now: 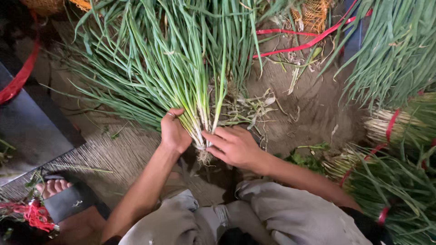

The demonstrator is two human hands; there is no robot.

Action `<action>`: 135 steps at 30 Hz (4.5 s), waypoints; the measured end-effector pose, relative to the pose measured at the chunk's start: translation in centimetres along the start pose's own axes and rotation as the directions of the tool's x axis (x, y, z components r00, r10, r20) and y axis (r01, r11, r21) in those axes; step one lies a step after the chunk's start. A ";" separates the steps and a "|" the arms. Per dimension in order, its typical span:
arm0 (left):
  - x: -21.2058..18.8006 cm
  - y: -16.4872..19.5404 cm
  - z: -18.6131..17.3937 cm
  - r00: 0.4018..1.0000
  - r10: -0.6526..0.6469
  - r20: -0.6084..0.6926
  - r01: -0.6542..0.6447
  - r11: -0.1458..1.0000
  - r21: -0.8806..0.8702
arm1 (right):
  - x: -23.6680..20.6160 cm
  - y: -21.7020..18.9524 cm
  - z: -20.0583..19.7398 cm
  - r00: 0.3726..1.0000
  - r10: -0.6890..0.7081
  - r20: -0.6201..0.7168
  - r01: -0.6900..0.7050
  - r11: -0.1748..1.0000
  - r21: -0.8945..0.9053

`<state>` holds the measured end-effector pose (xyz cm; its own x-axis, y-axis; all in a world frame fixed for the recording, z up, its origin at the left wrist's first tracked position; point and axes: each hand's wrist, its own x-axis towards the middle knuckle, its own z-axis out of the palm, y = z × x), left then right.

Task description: The person sits on the ground and bundles scallions, gathering bunches, aligning the roots, and securing them with red rubber bands, placing finished bundles aside while another person works nearby.

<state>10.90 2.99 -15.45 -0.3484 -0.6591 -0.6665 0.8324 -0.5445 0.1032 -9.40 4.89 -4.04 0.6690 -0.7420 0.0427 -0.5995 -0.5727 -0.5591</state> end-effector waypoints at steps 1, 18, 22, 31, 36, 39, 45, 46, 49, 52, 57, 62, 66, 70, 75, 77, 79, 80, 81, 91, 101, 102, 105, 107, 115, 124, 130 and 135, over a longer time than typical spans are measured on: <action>0.0 0.0 0.0 1.000 0.008 -0.011 -0.008 1.000 -0.016 | 0.3 -0.1 0.1 0.999 -0.043 0.005 0.043 0.998 -0.043; 1.1 -1.3 0.5 0.981 -0.009 -0.196 -0.005 0.997 -0.071 | 1.3 1.2 -0.5 0.923 0.292 0.250 -0.382 0.766 0.517; 1.6 -1.1 1.7 0.979 0.003 -0.205 -0.025 0.994 -0.105 | 0.4 -2.1 -2.4 0.960 0.059 0.274 -0.176 0.887 0.428; -1.1 1.1 3.7 1.000 0.006 0.014 -0.005 0.994 -0.113 | 0.1 4.3 -3.3 0.912 0.154 0.379 -0.289 0.898 0.331; -2.4 0.4 4.9 0.585 0.073 0.808 0.230 0.940 -0.251 | -2.1 5.8 -2.5 0.848 0.467 0.250 -0.401 0.874 -0.275; -1.0 0.3 6.0 0.550 0.132 0.825 0.266 0.908 -0.322 | -2.0 5.7 -0.6 0.663 0.583 0.470 -0.738 0.613 0.282; -1.0 -1.8 4.9 0.990 0.096 -0.100 -0.083 0.988 0.128 | -1.1 5.0 4.9 0.732 0.425 0.533 -0.603 0.040 0.796; -1.8 -2.3 4.0 0.994 0.105 -0.007 -0.105 0.994 0.035 | -1.4 4.6 5.2 0.747 0.424 0.513 -0.599 0.094 0.795; -3.1 -3.0 1.6 0.972 0.169 0.164 -0.177 0.983 0.038 | -2.1 3.6 4.7 0.793 0.470 0.387 -0.604 0.530 0.595; -2.9 -3.0 0.6 0.972 0.216 0.090 -0.233 0.863 0.449 | -1.8 2.3 3.2 0.799 0.514 0.313 -0.601 0.675 0.427; -2.4 -2.5 0.3 0.964 0.253 0.086 -0.256 0.783 0.566 | -0.6 1.2 0.4 0.828 0.450 0.334 -0.560 0.650 0.513; -3.0 -2.1 -0.9 0.920 0.218 0.324 -0.391 0.520 0.759 | -1.5 0.5 -0.2 0.827 0.478 0.297 -0.561 0.742 0.367; -1.6 -3.4 -0.4 0.940 0.328 0.094 -0.297 0.650 0.699 | -0.8 1.1 1.2 0.751 0.578 0.319 -0.623 0.463 0.630; -0.8 -3.9 -0.2 0.949 0.310 -0.066 -0.223 0.800 0.557 | -0.2 1.8 2.9 0.520 0.765 0.380 -0.731 0.168 0.661; -1.2 -4.0 -0.6 0.977 0.193 -0.092 -0.142 0.907 0.397 | -2.0 3.0 4.3 0.485 0.748 0.453 -0.840 0.253 0.480; -1.2 -4.1 -0.5 0.976 0.205 -0.070 -0.163 0.908 0.386 | -2.5 3.7 5.2 0.701 0.633 0.329 -0.614 0.302 0.729; -1.2 -4.0 -0.2 0.982 0.183 -0.036 -0.160 0.925 0.345 | -2.8 4.3 5.9 0.641 0.661 0.389 -0.703 0.303 0.644; -1.2 -3.9 0.0 0.988 0.153 -0.014 -0.141 0.941 0.309 | -2.8 4.6 6.0 0.608 0.678 0.414 -0.743 0.300 0.599; -1.3 -3.8 0.2 0.993 0.122 0.009 -0.120 0.955 0.273 | -2.7 4.8 6.1 0.641 0.642 0.420 -0.726 0.329 0.604; -2.3 -3.4 1.2 0.992 0.125 0.022 -0.125 0.940 0.319 | 0.8 2.8 -1.3 0.841 0.506 -0.190 -0.430 0.840 0.331; -4.2 -3.2 1.2 0.962 0.271 -0.033 -0.238 0.891 0.386 | 3.5 0.3 -2.9 0.897 0.324 -0.300 -0.305 0.946 0.112; -3.6 -3.2 0.6 0.956 0.293 -0.037 -0.255 0.884 0.392 | 3.3 0.5 -2.6 0.902 0.304 -0.307 -0.288 0.953 0.098; -0.3 -2.8 -0.9 0.951 0.308 -0.017 -0.249 0.799 0.548 | 3.0 1.7 -1.8 0.912 0.253 -0.323 -0.249 0.967 0.054; 0.8 -2.9 -1.0 0.927 0.369 0.069 -0.314 0.658 0.685 | 2.8 2.3 -1.4 0.907 0.260 -0.331 -0.266 0.964 0.027; -0.9 -4.1 0.6 0.832 0.482 0.274 -0.554 0.746 0.370 | 2.4 3.1 -1.6 0.946 0.269 -0.184 -0.249 0.961 0.121; 0.9 -3.2 1.6 0.995 -0.093 0.029 0.069 0.880 0.470 | 0.2 2.7 3.3 0.979 0.010 0.205 -0.070 0.954 0.292; 0.8 -2.4 2.5 0.991 -0.136 0.001 0.116 0.849 0.516 | -0.1 3.3 3.8 0.973 0.045 0.226 -0.123 0.931 0.343; 0.0 -2.2 0.8 0.998 -0.030 0.057 -0.011 0.792 0.611 | -0.7 1.8 -0.3 0.983 0.111 0.149 -0.172 0.853 0.493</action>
<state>8.73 3.76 -15.07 -0.3973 -0.6709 -0.6261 0.3995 -0.7407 0.5402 -11.03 4.25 -4.86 0.6560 -0.7409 -0.1439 -0.4094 -0.1892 -0.8925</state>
